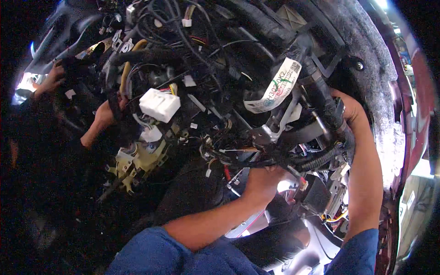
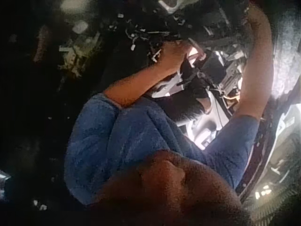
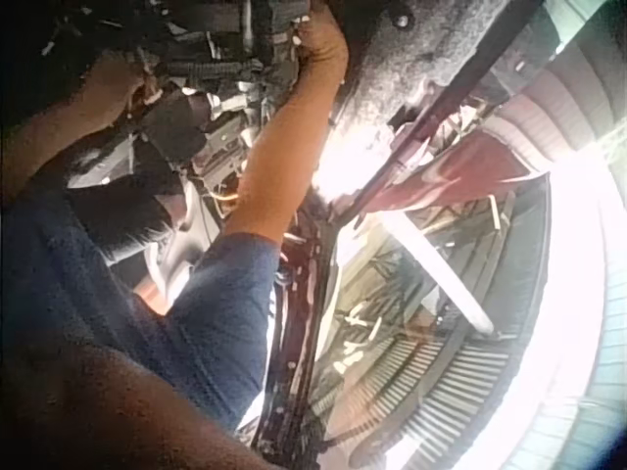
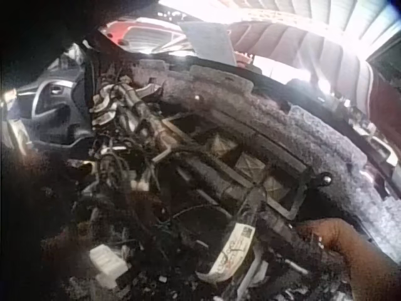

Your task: The person uses a socket wrench and their hands to manipulate and connect multiple wiring harnesses and secure metal components within a car's exposed dashboard assembly.

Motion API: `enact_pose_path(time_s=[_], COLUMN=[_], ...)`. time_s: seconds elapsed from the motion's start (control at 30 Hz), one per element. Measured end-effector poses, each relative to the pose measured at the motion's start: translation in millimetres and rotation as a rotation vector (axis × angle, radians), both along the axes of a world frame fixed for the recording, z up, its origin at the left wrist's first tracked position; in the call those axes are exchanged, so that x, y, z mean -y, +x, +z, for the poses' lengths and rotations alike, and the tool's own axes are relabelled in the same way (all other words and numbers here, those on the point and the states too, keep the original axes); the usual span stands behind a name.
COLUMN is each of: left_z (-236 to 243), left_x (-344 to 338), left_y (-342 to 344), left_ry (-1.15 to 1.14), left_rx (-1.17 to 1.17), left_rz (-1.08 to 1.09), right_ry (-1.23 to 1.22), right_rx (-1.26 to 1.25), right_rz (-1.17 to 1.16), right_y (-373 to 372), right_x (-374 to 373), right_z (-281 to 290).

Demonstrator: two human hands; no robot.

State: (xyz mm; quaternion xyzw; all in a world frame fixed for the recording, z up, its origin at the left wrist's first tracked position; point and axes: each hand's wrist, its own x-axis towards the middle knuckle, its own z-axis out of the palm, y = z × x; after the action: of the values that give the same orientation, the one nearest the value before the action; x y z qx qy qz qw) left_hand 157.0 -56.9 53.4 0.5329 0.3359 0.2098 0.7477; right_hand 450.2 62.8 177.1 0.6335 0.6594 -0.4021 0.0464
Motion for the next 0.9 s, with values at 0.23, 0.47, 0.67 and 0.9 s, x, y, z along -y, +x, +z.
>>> enact_pose_path(time_s=[0.23, 0.47, 0.67, 0.9], left_z=[15.4, -19.3, -50.0, -6.4], left_x=[-2.4, 13.5, 23.1, -1.2], left_y=[-7.7, 6.4, 19.0, -3.1], left_ry=[-0.526, -0.507, -1.212, 0.27], left_rx=[0.594, 0.904, 0.959, -0.294], left_rz=[0.186, 0.274, 0.116, -0.204], right_ry=[0.016, 0.005, -0.183, -0.118], right_rx=[0.108, 0.114, 0.092, 0.154], right_rz=[0.051, -0.041, -0.027, -0.099], right_y=[15.5, -0.2, -33.1, -40.3], right_x=[1.2, -2.9, -11.9, -8.0], right_z=[-13.2, -10.3, 15.8, 25.0])
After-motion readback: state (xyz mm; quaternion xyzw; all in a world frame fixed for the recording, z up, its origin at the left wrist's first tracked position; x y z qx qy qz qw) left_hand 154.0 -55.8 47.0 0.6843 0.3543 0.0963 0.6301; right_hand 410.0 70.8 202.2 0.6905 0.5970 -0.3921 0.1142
